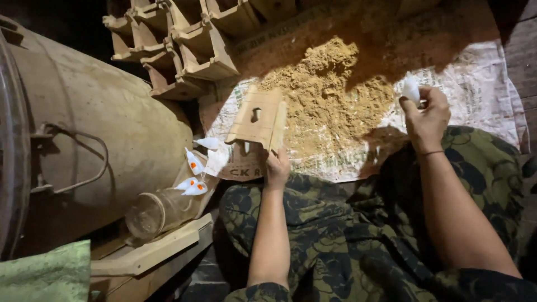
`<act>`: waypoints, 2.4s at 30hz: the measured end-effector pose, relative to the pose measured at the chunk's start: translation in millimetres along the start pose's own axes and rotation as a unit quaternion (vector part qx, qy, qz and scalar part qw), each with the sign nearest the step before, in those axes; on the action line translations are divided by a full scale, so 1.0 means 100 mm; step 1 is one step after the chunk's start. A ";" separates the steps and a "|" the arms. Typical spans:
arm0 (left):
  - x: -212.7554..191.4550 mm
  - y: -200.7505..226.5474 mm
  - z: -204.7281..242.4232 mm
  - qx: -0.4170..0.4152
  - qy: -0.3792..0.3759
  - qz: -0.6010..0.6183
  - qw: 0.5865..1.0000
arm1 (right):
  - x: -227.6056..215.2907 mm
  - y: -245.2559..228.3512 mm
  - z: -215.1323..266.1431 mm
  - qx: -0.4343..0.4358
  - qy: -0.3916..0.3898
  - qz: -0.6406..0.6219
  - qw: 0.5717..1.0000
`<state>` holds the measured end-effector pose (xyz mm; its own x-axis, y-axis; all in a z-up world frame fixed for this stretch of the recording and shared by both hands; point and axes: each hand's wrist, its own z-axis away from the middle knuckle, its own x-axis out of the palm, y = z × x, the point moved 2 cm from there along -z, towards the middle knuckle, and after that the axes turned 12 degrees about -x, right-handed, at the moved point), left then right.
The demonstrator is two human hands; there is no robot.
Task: The person sits on the floor and assembles small wooden frames by hand. They apply glue to the joints, press the pieces together, and pack sawdust into the frame cavities. The person repeats this process for multiple frames.
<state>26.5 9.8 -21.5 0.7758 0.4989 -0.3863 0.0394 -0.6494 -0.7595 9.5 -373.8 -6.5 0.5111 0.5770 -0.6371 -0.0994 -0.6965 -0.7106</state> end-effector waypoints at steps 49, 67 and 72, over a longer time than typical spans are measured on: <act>-0.16 -0.20 -0.04 -0.555 -0.241 0.795 0.039 | 0.73 -0.34 0.32 -0.303 -0.055 0.307 0.900; 0.09 -0.05 0.10 -0.528 -0.325 0.782 0.071 | 1.25 -0.24 0.48 -0.259 -0.201 0.285 0.901; 0.18 0.06 0.15 -0.431 -0.203 0.866 0.154 | 1.32 -0.14 0.48 -0.253 -0.209 0.284 0.901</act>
<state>31.6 23.1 -41.0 -0.0038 -0.9690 0.2472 0.1999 0.2415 0.9496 37.4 -267.7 -94.6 0.1241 0.1020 -0.9870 0.2126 -0.9743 -0.0739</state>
